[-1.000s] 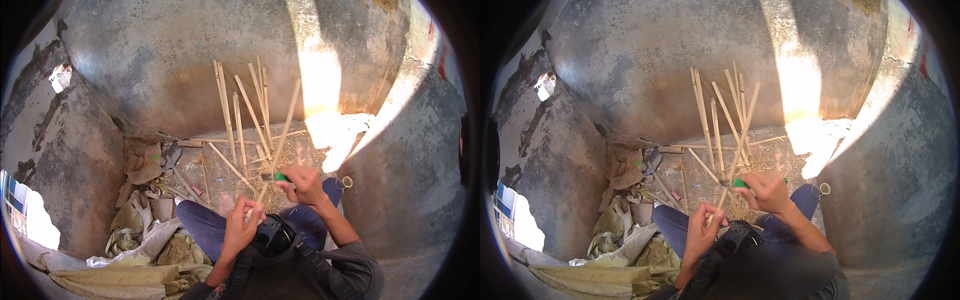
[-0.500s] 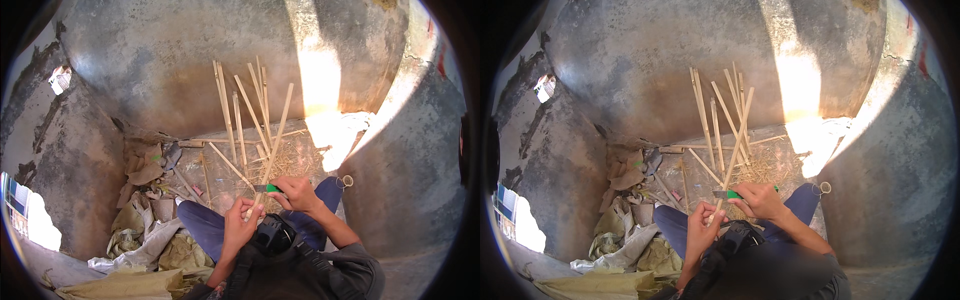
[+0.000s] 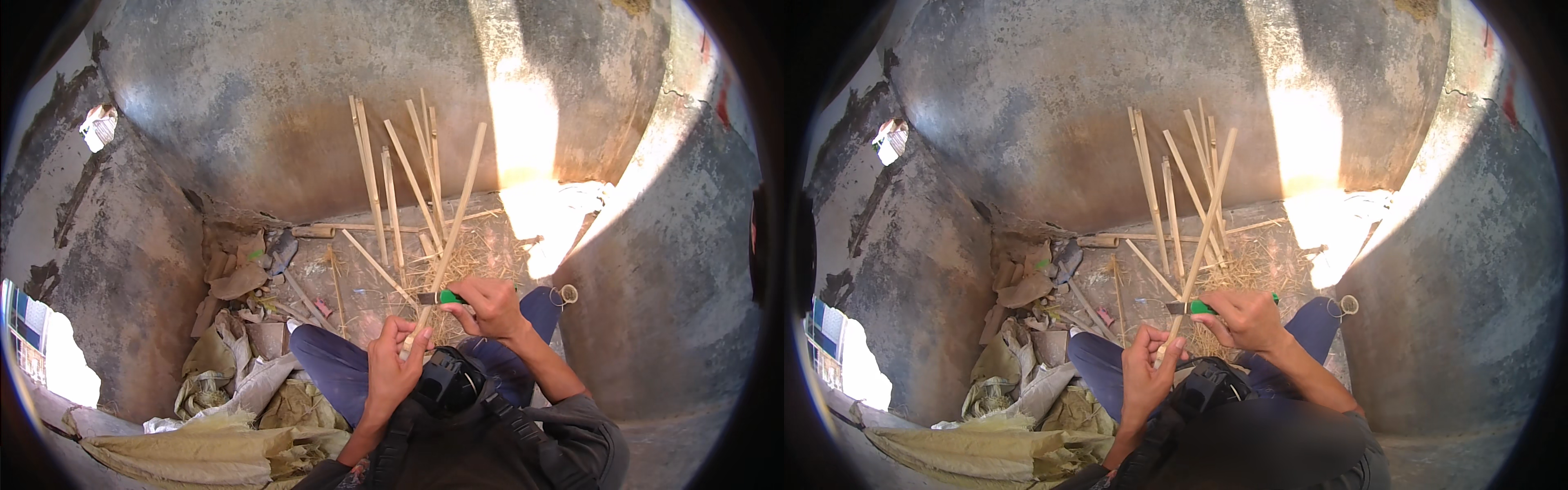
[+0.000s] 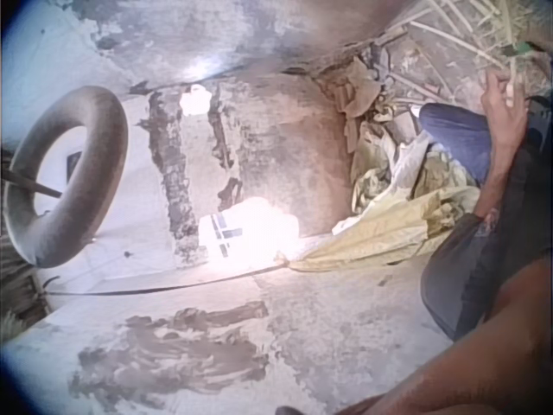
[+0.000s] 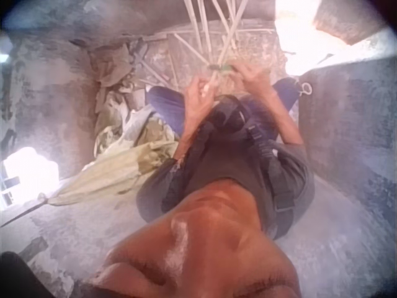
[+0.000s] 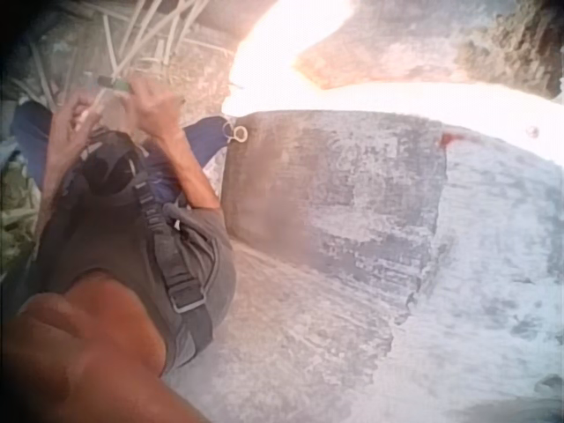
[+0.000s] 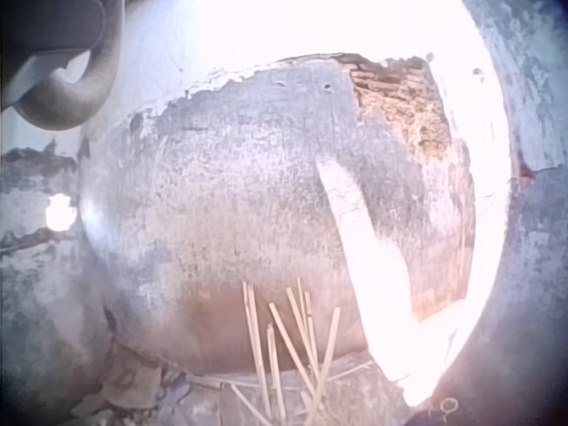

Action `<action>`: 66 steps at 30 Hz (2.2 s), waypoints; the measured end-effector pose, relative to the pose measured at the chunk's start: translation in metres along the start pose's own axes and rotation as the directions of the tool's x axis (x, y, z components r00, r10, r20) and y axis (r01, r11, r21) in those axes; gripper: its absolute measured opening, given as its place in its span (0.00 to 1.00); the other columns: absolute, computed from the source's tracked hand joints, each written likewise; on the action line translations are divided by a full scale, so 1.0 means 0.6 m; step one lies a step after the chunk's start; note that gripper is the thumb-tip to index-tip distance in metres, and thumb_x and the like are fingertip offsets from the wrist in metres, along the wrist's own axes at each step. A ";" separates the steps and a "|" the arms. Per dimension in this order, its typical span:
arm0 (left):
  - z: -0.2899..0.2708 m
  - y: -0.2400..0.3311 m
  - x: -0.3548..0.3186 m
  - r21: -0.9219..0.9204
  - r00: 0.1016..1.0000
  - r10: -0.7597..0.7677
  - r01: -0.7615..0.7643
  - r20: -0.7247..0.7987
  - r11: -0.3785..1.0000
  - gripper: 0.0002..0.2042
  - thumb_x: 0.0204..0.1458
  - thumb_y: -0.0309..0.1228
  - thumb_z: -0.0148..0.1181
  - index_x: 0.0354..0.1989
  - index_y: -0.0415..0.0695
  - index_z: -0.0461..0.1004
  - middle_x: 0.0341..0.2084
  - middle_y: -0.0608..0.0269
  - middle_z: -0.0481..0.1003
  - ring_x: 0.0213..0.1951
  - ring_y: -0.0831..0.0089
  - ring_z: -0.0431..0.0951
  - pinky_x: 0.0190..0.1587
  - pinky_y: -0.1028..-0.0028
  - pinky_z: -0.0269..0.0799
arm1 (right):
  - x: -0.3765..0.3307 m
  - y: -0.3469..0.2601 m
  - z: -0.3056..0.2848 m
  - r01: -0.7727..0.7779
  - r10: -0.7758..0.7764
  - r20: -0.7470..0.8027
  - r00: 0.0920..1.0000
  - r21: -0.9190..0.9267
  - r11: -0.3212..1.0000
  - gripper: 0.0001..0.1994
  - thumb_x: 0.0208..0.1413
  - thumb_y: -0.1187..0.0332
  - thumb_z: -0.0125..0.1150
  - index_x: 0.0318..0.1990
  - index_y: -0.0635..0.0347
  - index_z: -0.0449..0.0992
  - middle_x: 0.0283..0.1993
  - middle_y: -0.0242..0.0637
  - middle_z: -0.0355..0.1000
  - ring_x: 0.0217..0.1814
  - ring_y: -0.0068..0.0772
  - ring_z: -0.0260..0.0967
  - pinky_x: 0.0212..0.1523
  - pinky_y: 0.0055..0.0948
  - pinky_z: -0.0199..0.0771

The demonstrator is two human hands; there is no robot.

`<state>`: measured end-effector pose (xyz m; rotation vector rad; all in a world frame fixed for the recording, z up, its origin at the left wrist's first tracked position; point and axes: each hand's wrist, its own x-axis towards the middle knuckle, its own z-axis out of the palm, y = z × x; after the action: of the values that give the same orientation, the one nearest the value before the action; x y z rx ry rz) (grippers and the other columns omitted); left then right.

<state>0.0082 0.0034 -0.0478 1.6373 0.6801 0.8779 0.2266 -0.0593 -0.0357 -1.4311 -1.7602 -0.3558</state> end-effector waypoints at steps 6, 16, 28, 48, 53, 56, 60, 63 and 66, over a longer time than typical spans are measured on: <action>-0.013 -0.016 -0.039 -0.025 0.994 -0.096 0.098 0.057 0.995 0.07 0.66 0.22 0.66 0.42 0.35 0.72 0.30 0.56 0.85 0.33 0.79 0.85 0.32 0.79 0.75 | 0.032 0.093 -0.041 -0.283 0.268 -0.239 0.933 -0.031 0.958 0.15 0.70 0.58 0.65 0.45 0.63 0.83 0.28 0.45 0.79 0.26 0.41 0.79 0.27 0.37 0.74; -0.036 -0.019 -0.015 -0.152 0.930 -0.251 0.298 0.268 0.942 0.16 0.74 0.34 0.54 0.62 0.36 0.74 0.28 0.63 0.81 0.24 0.83 0.77 0.25 0.83 0.71 | 0.006 0.057 -0.039 -0.309 0.313 -0.001 0.950 0.155 0.938 0.13 0.68 0.61 0.66 0.48 0.64 0.80 0.33 0.44 0.79 0.31 0.45 0.80 0.32 0.39 0.76; -0.012 0.006 0.007 0.058 0.976 -0.080 0.069 0.203 0.996 0.17 0.77 0.38 0.51 0.50 0.39 0.84 0.17 0.70 0.65 0.23 0.82 0.64 0.28 0.72 0.61 | -0.003 -0.015 0.001 -0.007 0.005 0.047 0.999 0.058 0.998 0.13 0.64 0.56 0.71 0.46 0.54 0.83 0.32 0.34 0.78 0.29 0.39 0.80 0.29 0.35 0.78; -0.042 -0.030 -0.044 -0.030 0.884 -0.246 0.280 0.399 0.959 0.22 0.78 0.42 0.45 0.40 0.38 0.81 0.18 0.76 0.59 0.22 0.85 0.59 0.26 0.76 0.55 | 0.069 0.139 -0.101 -0.421 0.385 -0.353 0.853 -0.028 0.907 0.15 0.73 0.59 0.62 0.45 0.65 0.81 0.25 0.41 0.75 0.23 0.35 0.73 0.27 0.34 0.70; -0.046 -0.022 -0.033 -0.122 0.921 -0.249 0.296 0.301 0.947 0.20 0.79 0.41 0.44 0.46 0.37 0.78 0.20 0.76 0.64 0.22 0.87 0.61 0.26 0.81 0.58 | 0.039 0.119 -0.095 -0.415 0.439 -0.177 0.881 0.157 0.896 0.16 0.75 0.59 0.58 0.48 0.65 0.80 0.26 0.42 0.74 0.24 0.34 0.70 0.30 0.34 0.69; -0.040 -0.015 -0.016 -0.092 0.924 -0.261 0.296 0.280 0.951 0.19 0.78 0.40 0.45 0.47 0.37 0.77 0.22 0.74 0.68 0.22 0.87 0.62 0.26 0.81 0.57 | 0.008 0.082 -0.048 -0.288 0.293 -0.060 0.954 0.082 0.954 0.13 0.71 0.61 0.63 0.46 0.63 0.80 0.33 0.44 0.79 0.30 0.47 0.79 0.31 0.40 0.75; -0.030 -0.016 -0.003 -0.077 0.961 -0.132 0.155 0.244 0.985 0.18 0.78 0.38 0.46 0.47 0.37 0.78 0.23 0.72 0.71 0.22 0.87 0.62 0.26 0.80 0.56 | -0.006 0.030 -0.006 -0.109 0.106 0.029 0.994 0.110 0.988 0.12 0.66 0.59 0.68 0.46 0.60 0.81 0.36 0.40 0.80 0.31 0.44 0.80 0.31 0.38 0.78; -0.024 -0.004 -0.002 -0.037 0.968 -0.106 0.117 0.228 0.992 0.17 0.78 0.37 0.47 0.46 0.37 0.79 0.21 0.71 0.71 0.23 0.85 0.64 0.27 0.78 0.58 | -0.005 0.001 0.002 -0.047 0.043 0.057 0.997 0.077 0.996 0.13 0.65 0.58 0.71 0.46 0.58 0.82 0.35 0.37 0.80 0.31 0.41 0.81 0.30 0.36 0.79; -0.019 0.010 -0.004 0.011 0.973 -0.116 0.116 0.202 0.993 0.15 0.76 0.35 0.49 0.45 0.37 0.81 0.19 0.68 0.70 0.24 0.81 0.68 0.29 0.73 0.64 | -0.004 -0.017 0.005 -0.015 0.010 0.078 0.997 0.057 0.998 0.14 0.64 0.56 0.71 0.45 0.56 0.82 0.34 0.36 0.79 0.30 0.40 0.81 0.29 0.35 0.79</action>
<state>-0.0026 0.0062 -0.0413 1.6418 0.6259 0.6181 0.2160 -0.0624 -0.0367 -1.4318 -1.8081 -0.2441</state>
